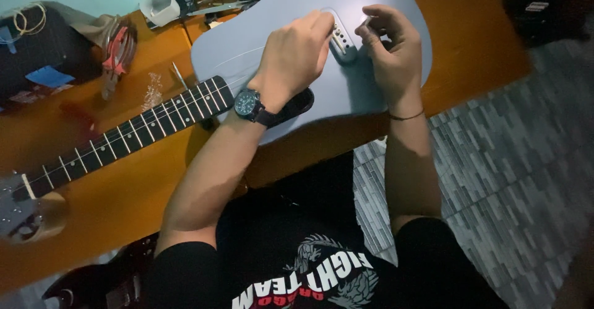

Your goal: The person strings a silver acoustic guitar by threading strings through the bridge and winding them onto the tuning pegs at the headstock. They repeat this process for multiple strings, using a red string winder to tighten them.

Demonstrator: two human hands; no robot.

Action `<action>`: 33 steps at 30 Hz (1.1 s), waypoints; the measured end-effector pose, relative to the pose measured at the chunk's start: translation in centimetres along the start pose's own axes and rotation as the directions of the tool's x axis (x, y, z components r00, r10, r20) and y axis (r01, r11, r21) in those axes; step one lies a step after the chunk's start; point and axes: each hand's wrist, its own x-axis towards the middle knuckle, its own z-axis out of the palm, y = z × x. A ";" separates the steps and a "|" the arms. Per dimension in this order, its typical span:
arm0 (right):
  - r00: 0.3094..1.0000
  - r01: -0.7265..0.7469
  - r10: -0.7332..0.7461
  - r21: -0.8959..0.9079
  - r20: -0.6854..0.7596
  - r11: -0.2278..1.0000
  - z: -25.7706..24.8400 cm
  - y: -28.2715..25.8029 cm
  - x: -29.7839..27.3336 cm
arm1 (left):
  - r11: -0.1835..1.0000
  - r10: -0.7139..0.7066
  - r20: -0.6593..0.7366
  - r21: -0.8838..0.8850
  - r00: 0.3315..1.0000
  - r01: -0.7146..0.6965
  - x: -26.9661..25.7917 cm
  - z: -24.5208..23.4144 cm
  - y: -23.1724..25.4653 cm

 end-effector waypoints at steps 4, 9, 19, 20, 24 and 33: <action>0.997 -0.053 0.053 -0.012 0.048 0.999 0.0 0.5 1.0 | 0.990 0.044 -0.014 0.136 0.999 -0.042 -0.2 1.0 -0.3; 0.987 -0.065 0.082 -0.122 0.141 0.990 -0.1 2.3 2.0 | 0.999 0.018 -0.069 0.041 0.997 -0.015 -0.3 1.8 -0.8; 0.950 0.300 -0.254 -0.306 0.182 0.903 0.5 1.3 1.6 | 0.991 -0.001 -0.147 0.133 0.989 0.021 -0.1 3.9 -1.4; 0.940 0.335 -0.289 -0.329 0.183 0.883 0.6 1.2 1.6 | 0.982 0.018 -0.177 0.188 0.984 0.016 -0.1 4.2 -1.4; 0.923 0.375 -0.308 -0.355 0.232 0.857 0.6 1.1 1.4 | 0.976 0.029 -0.206 0.218 0.978 0.017 -0.1 4.6 -1.4; 0.902 0.429 -0.359 -0.404 0.241 0.808 0.8 2.2 1.1 | 0.969 0.020 -0.262 0.245 0.965 0.046 0.2 5.5 -1.4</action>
